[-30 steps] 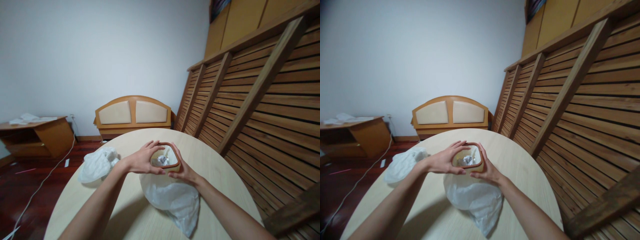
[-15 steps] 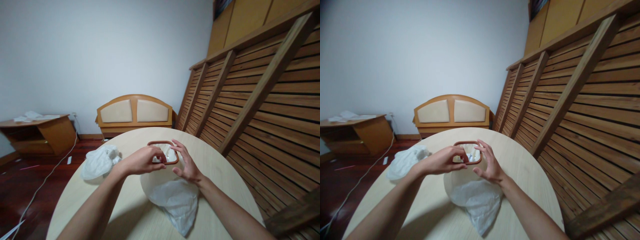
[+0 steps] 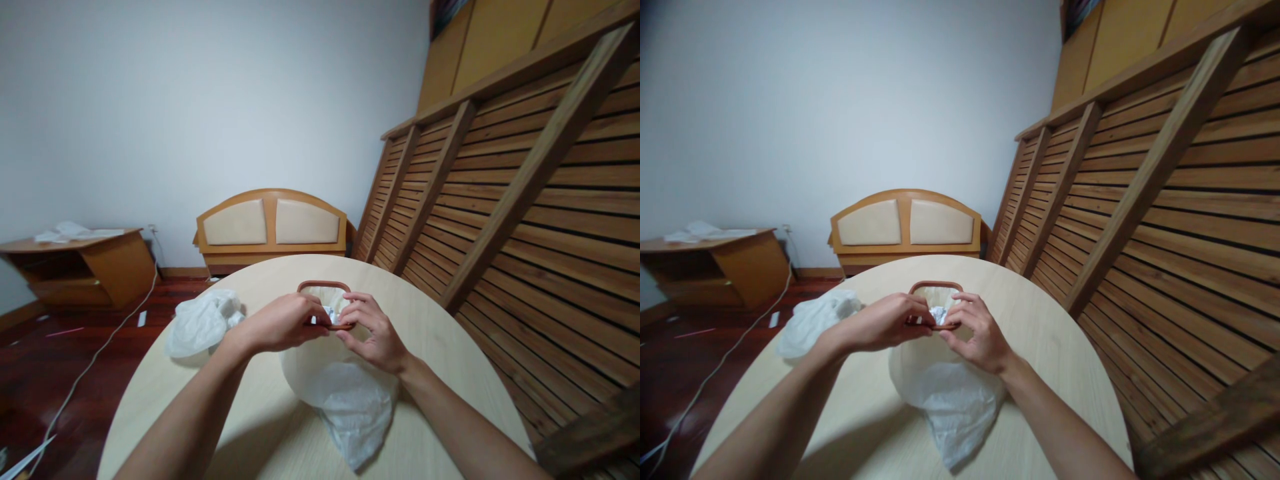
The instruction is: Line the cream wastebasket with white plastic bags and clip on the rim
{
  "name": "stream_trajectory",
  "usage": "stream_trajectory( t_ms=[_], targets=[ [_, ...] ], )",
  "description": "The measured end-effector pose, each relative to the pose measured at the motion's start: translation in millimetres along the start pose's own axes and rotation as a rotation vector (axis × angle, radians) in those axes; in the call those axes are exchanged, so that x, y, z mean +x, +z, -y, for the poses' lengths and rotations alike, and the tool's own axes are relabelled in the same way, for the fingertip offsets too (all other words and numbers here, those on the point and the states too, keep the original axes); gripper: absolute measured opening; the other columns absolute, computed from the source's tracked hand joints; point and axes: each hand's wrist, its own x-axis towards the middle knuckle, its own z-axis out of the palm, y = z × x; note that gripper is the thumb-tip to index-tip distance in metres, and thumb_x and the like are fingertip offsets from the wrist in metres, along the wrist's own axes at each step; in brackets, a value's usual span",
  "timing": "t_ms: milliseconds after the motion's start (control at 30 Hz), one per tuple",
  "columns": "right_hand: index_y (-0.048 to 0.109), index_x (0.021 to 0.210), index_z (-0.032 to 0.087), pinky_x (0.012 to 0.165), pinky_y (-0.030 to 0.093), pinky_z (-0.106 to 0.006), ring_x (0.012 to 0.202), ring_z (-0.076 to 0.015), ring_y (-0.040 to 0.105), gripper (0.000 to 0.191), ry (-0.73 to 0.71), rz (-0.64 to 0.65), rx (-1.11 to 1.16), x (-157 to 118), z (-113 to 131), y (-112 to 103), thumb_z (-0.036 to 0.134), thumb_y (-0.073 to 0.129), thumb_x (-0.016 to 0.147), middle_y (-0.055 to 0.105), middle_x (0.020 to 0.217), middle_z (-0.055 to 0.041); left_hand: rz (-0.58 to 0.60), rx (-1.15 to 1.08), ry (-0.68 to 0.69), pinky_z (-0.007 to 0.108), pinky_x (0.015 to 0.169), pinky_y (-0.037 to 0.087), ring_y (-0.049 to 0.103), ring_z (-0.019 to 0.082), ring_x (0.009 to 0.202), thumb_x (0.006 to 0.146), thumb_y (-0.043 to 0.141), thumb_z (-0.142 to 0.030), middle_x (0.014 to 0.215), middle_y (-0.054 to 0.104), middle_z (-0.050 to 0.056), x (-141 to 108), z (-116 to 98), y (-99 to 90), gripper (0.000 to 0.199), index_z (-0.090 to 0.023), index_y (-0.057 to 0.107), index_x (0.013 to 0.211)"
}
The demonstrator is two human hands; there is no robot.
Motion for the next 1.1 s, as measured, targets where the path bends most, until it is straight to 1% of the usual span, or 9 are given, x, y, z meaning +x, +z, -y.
stream_trajectory(
  t_ms=[267,400,700,1000,1067,1100],
  targets=[
    [0.068,0.093,0.024,0.094,0.051,-0.044,0.111,-0.0256,0.060,0.012,0.016,0.030,0.014,0.7,-1.8,-0.1,0.020,0.074,0.084,0.073,0.090,-0.0038,0.002,0.005,-0.030,0.024,0.073,0.045,0.064,0.015,0.083,0.094,0.059,-0.025,0.092,0.072,0.004,-0.2,-0.4,0.7,0.017,-0.019,0.072,0.102],
    [0.067,0.092,0.024,0.093,0.052,-0.043,0.107,-0.0244,0.062,0.012,0.026,0.032,0.039,1.0,-2.8,0.5,0.021,0.074,0.084,0.073,0.091,-0.0038,-0.003,0.017,-0.037,0.024,0.072,0.044,0.064,0.016,0.081,0.093,0.058,-0.025,0.092,0.072,0.004,0.1,-0.8,1.3,0.017,-0.020,0.072,0.101],
    [0.066,0.091,0.023,0.088,0.054,-0.041,0.097,-0.0226,0.067,0.012,0.061,0.010,0.077,2.4,-1.9,0.4,0.022,0.075,0.083,0.072,0.093,-0.0055,-0.019,0.035,-0.055,0.024,0.071,0.044,0.065,0.015,0.081,0.093,0.061,-0.029,0.094,0.073,0.003,-0.1,0.2,1.7,0.016,-0.021,0.073,0.101],
    [0.069,0.090,0.023,0.087,0.054,-0.039,0.093,-0.0205,0.066,0.011,0.099,-0.008,0.137,2.0,-0.6,0.4,0.021,0.076,0.082,0.071,0.091,-0.0045,-0.019,0.049,-0.068,0.023,0.069,0.043,0.066,0.015,0.082,0.093,0.061,-0.032,0.094,0.074,0.003,0.2,-1.0,0.1,0.018,-0.022,0.073,0.102],
    [0.069,0.090,0.023,0.086,0.054,-0.039,0.091,-0.0201,0.065,0.011,0.092,-0.010,0.141,2.2,-0.4,0.4,0.021,0.077,0.082,0.071,0.090,-0.0040,-0.015,0.010,-0.072,0.024,0.073,0.045,0.066,0.016,0.084,0.093,0.061,-0.034,0.094,0.073,0.003,-0.2,-0.8,-1.5,0.019,-0.021,0.073,0.099],
    [0.069,0.090,0.024,0.086,0.054,-0.038,0.091,-0.0200,0.065,0.012,0.083,-0.011,0.136,2.5,-0.2,0.3,0.021,0.077,0.082,0.071,0.089,-0.0036,-0.024,-0.018,-0.070,0.026,0.078,0.047,0.067,0.018,0.088,0.092,0.063,-0.037,0.095,0.073,0.004,-1.1,0.4,-2.5,0.020,-0.020,0.073,0.099]
  ],
)
